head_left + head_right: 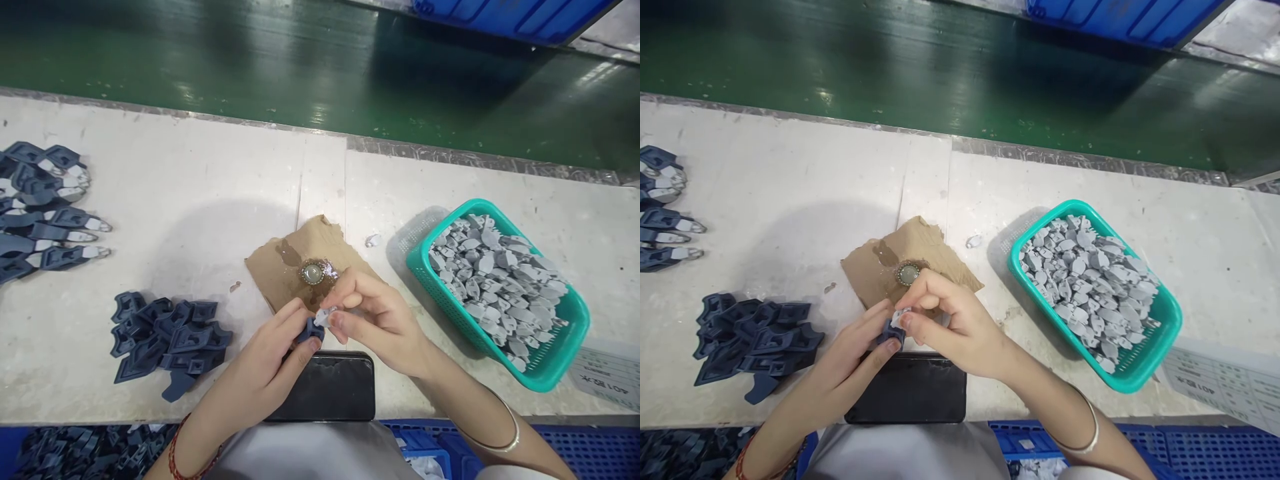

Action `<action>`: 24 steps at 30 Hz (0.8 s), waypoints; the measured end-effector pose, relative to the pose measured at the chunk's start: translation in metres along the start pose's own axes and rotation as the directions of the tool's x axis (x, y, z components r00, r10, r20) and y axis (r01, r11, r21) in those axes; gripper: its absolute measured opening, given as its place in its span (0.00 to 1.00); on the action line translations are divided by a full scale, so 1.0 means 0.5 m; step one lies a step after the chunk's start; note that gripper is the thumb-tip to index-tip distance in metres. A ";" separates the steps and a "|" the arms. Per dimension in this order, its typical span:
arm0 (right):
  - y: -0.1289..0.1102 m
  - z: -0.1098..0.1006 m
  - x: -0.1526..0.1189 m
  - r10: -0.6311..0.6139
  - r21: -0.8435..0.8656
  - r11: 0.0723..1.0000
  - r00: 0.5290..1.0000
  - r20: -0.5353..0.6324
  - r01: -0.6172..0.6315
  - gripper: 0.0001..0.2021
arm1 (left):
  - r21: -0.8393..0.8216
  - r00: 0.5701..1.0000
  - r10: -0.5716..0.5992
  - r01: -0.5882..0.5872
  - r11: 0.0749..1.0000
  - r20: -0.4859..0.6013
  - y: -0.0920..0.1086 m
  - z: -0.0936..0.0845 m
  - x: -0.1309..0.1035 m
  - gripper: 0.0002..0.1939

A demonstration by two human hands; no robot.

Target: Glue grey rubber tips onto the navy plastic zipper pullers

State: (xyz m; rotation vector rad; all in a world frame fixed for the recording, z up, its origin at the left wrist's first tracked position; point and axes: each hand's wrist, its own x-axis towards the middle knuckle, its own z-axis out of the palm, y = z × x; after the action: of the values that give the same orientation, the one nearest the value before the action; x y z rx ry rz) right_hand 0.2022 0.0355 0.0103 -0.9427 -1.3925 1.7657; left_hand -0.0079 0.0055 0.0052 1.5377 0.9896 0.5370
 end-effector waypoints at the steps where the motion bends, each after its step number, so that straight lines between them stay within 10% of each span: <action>1: 0.000 -0.001 0.000 -0.001 -0.017 1.000 1.000 0.006 0.001 0.07 | 0.000 1.000 0.006 -0.006 1.000 -0.001 0.001 0.000 0.000 0.10; 18: -0.024 -0.015 0.007 0.065 -0.221 0.975 0.993 0.103 -0.040 0.09 | -0.076 0.993 -0.107 0.111 0.991 0.044 0.007 -0.008 0.005 0.17; 24: -0.027 -0.012 0.008 -0.143 -0.515 0.839 0.985 0.100 0.174 0.12 | -0.085 0.992 -0.124 0.125 0.988 0.014 0.008 -0.010 0.007 0.17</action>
State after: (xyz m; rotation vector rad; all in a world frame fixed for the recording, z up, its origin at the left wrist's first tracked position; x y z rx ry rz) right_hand 0.2061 0.0444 0.0220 -1.0160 -1.9866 1.3135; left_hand -0.0087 0.0112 0.0096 1.3908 1.0356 0.4786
